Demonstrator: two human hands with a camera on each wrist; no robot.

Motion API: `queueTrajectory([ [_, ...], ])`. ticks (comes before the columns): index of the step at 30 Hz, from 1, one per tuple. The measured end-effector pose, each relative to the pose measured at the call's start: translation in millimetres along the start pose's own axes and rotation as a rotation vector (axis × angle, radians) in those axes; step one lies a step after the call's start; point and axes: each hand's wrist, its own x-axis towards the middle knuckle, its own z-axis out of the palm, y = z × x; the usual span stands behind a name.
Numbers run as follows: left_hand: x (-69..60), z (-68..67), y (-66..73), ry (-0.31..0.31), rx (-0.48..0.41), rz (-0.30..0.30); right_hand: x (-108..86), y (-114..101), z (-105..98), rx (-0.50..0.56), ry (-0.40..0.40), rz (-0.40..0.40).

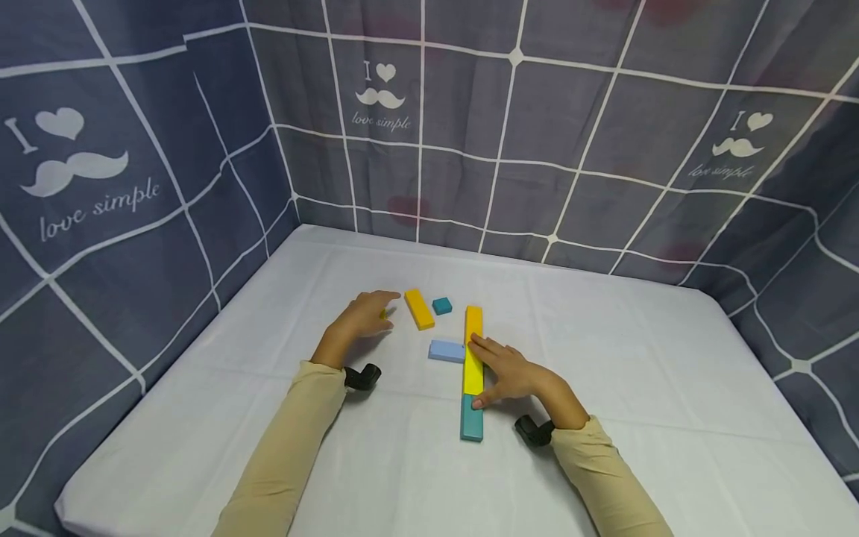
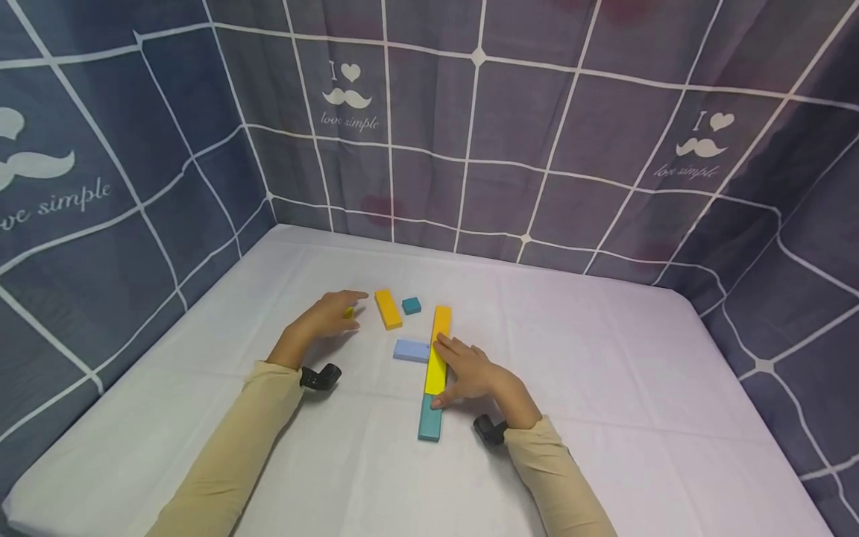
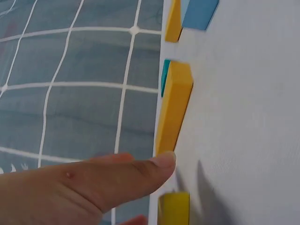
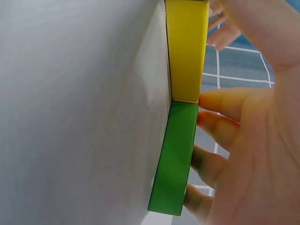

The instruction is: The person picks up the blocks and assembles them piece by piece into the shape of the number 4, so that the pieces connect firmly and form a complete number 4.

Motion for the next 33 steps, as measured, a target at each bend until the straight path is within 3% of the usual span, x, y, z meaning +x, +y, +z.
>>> queueTrajectory([
  [5,5.2,4.5,2.6,-0.052,0.004,-0.05,-0.1,0.5,0.9,0.012,-0.001,-0.001],
  [9,13.9,11.5,-7.7,-0.064,0.055,-0.047,0.7,1.5,1.5,0.011,-0.003,0.001],
  [13,11.2,11.2,-4.6,-0.081,0.036,-0.055,0.8,1.3,1.0,0.009,-0.002,0.004],
  [15,3.6,5.8,5.8,-0.105,0.025,-0.081,0.5,0.8,0.6,0.015,-0.002,0.006],
  [23,-3.8,3.9,23.0,-0.169,0.0,-0.011,0.1,-0.4,-0.2,0.015,-0.004,0.019],
  [33,0.4,14.3,33.0,-0.23,-0.023,0.089,0.5,0.9,0.6,0.018,-0.008,0.028],
])
